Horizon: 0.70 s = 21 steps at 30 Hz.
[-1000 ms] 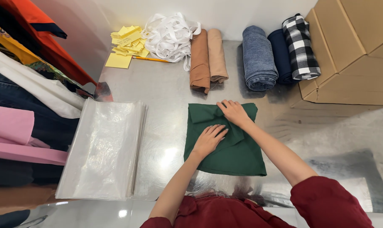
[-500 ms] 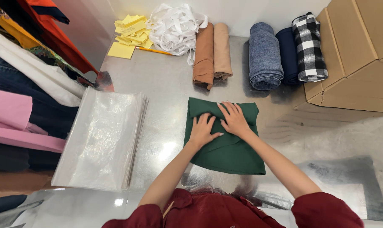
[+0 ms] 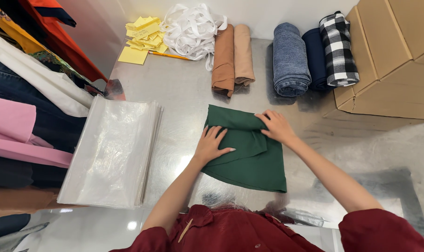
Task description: The person takes several garments, including brown and green shirts, from a clothing rack. They fold each item by hand on a metal table, rolling them into compact bundles and stacking them neatly. The process is repeated for multiple pieces of clothing.
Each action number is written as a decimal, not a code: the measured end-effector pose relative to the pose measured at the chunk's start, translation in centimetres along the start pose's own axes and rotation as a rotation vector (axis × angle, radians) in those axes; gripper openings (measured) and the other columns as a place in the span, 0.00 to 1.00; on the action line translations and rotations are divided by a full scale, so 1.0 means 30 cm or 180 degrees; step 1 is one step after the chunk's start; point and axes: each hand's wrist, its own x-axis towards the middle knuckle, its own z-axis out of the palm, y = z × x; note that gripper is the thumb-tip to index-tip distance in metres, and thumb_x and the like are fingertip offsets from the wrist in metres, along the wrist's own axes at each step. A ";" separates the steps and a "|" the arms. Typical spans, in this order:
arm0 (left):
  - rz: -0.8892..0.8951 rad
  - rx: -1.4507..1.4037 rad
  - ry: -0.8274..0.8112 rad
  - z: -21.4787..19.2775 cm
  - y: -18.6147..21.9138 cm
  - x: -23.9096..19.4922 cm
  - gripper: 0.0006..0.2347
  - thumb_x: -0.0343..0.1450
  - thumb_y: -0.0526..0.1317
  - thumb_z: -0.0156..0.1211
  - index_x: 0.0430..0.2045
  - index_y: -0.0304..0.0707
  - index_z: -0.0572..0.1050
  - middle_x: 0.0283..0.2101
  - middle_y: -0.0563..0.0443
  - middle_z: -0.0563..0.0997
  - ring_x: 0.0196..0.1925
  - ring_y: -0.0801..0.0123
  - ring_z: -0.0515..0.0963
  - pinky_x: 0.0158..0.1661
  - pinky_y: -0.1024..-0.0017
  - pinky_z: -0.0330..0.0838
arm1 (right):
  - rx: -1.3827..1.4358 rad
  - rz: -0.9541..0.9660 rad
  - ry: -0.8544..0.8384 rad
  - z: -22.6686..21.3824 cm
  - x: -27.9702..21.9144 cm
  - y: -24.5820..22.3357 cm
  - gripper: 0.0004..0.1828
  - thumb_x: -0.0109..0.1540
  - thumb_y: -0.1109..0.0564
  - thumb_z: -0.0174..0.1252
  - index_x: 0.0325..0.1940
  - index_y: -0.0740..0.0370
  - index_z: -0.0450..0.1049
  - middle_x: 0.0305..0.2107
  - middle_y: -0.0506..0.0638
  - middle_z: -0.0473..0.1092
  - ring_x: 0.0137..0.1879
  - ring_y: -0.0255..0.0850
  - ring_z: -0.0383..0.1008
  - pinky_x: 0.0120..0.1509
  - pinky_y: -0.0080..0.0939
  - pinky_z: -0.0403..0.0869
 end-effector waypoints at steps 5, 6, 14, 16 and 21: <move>0.0700 0.0728 0.0877 -0.016 -0.025 0.073 0.17 0.68 0.56 0.62 0.42 0.49 0.72 0.42 0.55 0.68 0.45 0.64 0.71 0.46 0.63 0.66 | -0.0705 -0.0101 0.0572 0.099 -0.075 -0.053 0.43 0.52 0.49 0.71 0.70 0.45 0.62 0.48 0.46 0.62 0.56 0.43 0.69 0.56 0.43 0.69; 0.0761 0.0865 0.0847 -0.026 -0.024 0.105 0.20 0.65 0.51 0.67 0.49 0.50 0.72 0.46 0.53 0.69 0.48 0.62 0.72 0.49 0.60 0.66 | -0.0898 -0.0187 0.0783 0.114 -0.085 -0.063 0.44 0.51 0.50 0.72 0.70 0.45 0.62 0.48 0.46 0.62 0.55 0.42 0.69 0.56 0.42 0.68; 0.0983 0.1274 -0.0589 0.069 -0.050 0.335 0.32 0.63 0.47 0.73 0.58 0.45 0.61 0.51 0.50 0.67 0.57 0.62 0.69 0.60 0.57 0.60 | 0.0086 -0.0393 0.1032 -0.008 -0.157 -0.120 0.35 0.55 0.45 0.63 0.67 0.47 0.68 0.53 0.52 0.63 0.59 0.49 0.68 0.59 0.48 0.65; 0.1178 0.1378 -0.0456 0.078 -0.054 0.331 0.27 0.63 0.45 0.73 0.52 0.44 0.64 0.50 0.50 0.66 0.54 0.61 0.69 0.54 0.61 0.65 | 0.0520 -0.0325 0.0843 -0.070 -0.164 -0.114 0.31 0.59 0.42 0.61 0.66 0.47 0.69 0.55 0.51 0.63 0.60 0.50 0.68 0.61 0.49 0.66; 0.1594 0.1512 -0.0207 0.009 -0.028 0.259 0.21 0.64 0.36 0.71 0.43 0.45 0.62 0.46 0.52 0.65 0.49 0.65 0.68 0.49 0.70 0.65 | 0.1312 0.0419 -0.0412 -0.216 -0.092 -0.075 0.43 0.56 0.39 0.67 0.73 0.43 0.62 0.59 0.56 0.66 0.69 0.58 0.64 0.68 0.61 0.63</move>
